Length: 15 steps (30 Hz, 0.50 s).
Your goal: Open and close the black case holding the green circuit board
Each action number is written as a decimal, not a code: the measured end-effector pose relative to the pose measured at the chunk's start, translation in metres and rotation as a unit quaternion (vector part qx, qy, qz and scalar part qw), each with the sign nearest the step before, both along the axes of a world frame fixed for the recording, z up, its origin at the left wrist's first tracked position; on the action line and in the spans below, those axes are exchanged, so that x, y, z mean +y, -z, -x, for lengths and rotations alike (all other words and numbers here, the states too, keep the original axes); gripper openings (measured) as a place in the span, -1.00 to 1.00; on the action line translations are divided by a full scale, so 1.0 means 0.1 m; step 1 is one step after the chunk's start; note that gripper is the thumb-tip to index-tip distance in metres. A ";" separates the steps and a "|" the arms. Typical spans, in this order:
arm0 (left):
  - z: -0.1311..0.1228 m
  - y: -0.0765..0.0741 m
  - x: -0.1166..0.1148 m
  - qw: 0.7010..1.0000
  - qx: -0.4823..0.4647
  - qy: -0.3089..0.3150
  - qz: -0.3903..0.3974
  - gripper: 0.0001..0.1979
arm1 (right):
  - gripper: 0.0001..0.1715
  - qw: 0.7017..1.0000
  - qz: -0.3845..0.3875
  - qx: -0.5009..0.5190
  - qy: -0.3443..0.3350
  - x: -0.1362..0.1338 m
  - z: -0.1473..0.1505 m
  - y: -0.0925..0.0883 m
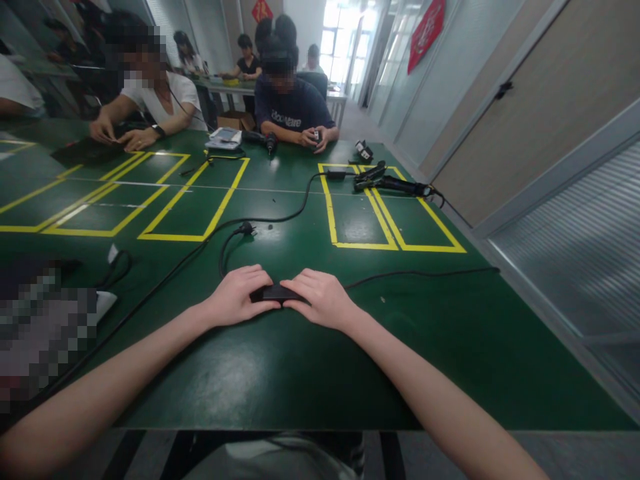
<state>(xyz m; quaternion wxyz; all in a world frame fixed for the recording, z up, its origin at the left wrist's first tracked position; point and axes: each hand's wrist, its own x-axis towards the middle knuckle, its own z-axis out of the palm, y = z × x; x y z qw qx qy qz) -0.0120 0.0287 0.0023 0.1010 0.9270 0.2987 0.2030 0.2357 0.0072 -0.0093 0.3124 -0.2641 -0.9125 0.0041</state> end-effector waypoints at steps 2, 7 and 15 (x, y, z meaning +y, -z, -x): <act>-0.01 -0.01 -0.01 1.000 0.003 -0.005 0.000 -0.60 | -0.66 1.000 -0.009 0.011 -0.001 -0.01 0.00 -0.01; -0.01 -0.03 -0.03 1.000 -0.005 -0.007 0.021 -0.64 | -0.64 1.000 -0.019 0.004 0.013 -0.02 -0.02 -0.03; 0.00 0.02 -0.02 1.000 -0.009 0.006 -0.001 -0.66 | -0.66 1.000 -0.009 -0.010 0.015 -0.02 -0.06 -0.04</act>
